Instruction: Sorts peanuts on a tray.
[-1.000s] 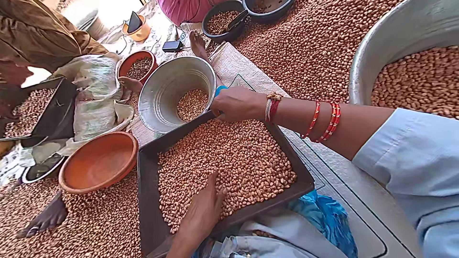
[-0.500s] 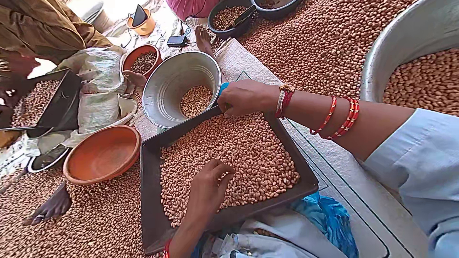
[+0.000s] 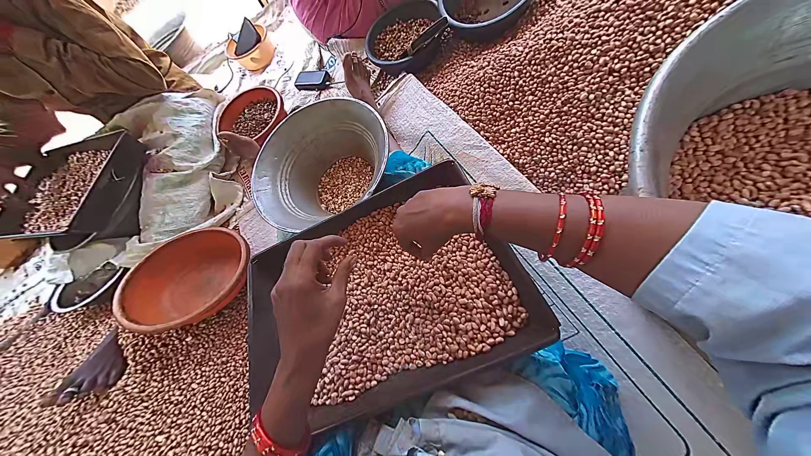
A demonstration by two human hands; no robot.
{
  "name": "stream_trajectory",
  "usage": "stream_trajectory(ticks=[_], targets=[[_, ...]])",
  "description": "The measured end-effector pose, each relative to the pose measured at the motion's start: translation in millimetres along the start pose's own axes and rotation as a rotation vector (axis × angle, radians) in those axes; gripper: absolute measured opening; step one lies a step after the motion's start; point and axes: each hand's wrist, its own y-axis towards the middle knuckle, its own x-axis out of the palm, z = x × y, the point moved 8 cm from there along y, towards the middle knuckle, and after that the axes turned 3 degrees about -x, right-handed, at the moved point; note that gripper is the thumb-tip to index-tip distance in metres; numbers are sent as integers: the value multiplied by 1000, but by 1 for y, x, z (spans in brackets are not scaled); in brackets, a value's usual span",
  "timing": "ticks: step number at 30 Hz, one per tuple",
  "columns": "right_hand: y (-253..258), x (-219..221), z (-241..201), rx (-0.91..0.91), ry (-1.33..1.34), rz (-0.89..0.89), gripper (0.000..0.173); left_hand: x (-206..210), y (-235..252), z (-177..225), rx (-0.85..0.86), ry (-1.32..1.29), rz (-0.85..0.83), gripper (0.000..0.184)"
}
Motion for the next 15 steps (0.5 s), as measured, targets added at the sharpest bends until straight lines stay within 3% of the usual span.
stream_trajectory(ticks=[4, 9, 11, 15], targets=[[1, -5, 8, 3, -36, 46, 10, 55, -11, 20, 103, 19, -254, 11], [-4, -9, 20, 44, -44, 81, 9, 99, -20, 29, 104, 76, -479, 12], [-2, -9, 20, 37, -50, 96, 8, 83, -7, 20, 69, 45, -410, 14], [8, 0, 10, -24, -66, 119, 8, 8, 29, -17, -76, 28, 65, 30]])
